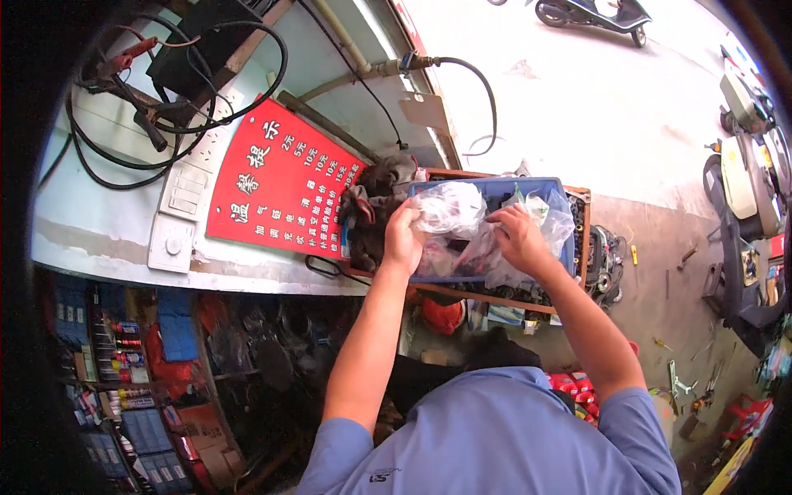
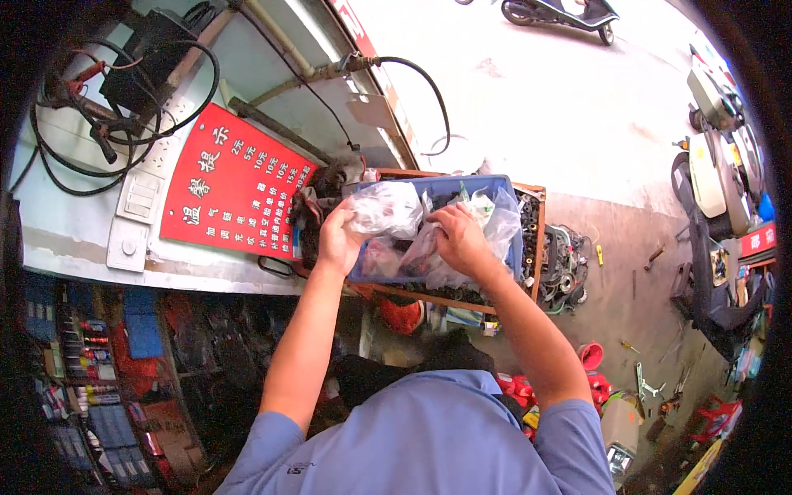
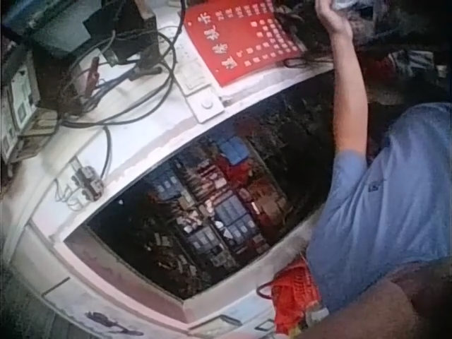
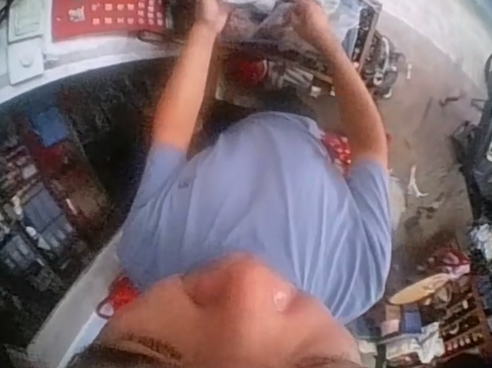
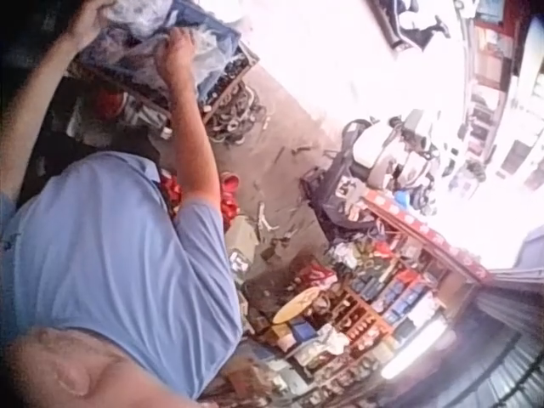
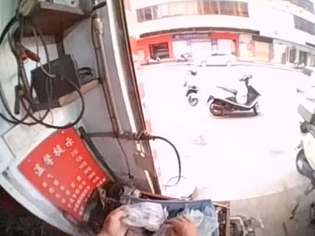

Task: Retrieving motorcycle parts and handling a key in a repair shop environment.

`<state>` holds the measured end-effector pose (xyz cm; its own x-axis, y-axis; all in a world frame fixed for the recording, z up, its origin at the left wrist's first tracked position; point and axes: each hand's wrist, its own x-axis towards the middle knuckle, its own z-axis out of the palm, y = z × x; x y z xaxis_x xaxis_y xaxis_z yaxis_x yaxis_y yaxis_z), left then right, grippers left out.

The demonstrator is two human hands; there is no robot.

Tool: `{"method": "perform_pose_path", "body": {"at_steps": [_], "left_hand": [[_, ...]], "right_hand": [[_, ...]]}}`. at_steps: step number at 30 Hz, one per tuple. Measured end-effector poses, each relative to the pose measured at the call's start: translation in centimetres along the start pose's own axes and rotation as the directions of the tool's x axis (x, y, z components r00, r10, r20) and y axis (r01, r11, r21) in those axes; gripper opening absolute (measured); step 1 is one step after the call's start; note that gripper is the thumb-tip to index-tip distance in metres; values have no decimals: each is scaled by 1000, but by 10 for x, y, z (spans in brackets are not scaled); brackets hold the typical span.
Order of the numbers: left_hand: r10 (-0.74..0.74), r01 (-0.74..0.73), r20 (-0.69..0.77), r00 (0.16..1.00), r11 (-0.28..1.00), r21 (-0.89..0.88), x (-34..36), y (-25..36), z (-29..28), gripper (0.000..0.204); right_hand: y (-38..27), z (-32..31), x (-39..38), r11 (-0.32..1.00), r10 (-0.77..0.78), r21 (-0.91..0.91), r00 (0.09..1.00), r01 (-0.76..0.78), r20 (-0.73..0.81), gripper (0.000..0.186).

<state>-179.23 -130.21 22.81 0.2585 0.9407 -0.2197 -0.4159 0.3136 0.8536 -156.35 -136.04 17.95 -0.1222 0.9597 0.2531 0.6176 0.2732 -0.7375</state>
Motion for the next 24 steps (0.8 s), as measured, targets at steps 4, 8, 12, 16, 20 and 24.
{"method": "perform_pose_path", "body": {"at_steps": [4,8,12,16,20,24], "left_hand": [[-108,127,87,990,956,-264,-16,10,5,43],[-179,218,134,975,893,-395,-23,-2,-3,45],[-211,242,126,969,908,-342,-30,-12,5,47],[-168,193,115,979,947,-256,-32,-19,-5,48],[-166,183,88,982,949,-257,-46,-12,10,43],[-187,226,166,968,938,-264,-70,-21,23,51]], "right_hand": [[-26,-11,3,899,235,413,958,-148,-168,26],[-55,-22,3,34,393,940,870,-339,299,37],[-67,-26,-7,104,339,936,897,-335,284,23],[-74,-25,-16,185,453,933,869,-310,199,17],[-71,-19,-24,169,462,963,880,-209,110,12],[-73,-17,-32,351,479,929,875,-116,-72,8]]}}
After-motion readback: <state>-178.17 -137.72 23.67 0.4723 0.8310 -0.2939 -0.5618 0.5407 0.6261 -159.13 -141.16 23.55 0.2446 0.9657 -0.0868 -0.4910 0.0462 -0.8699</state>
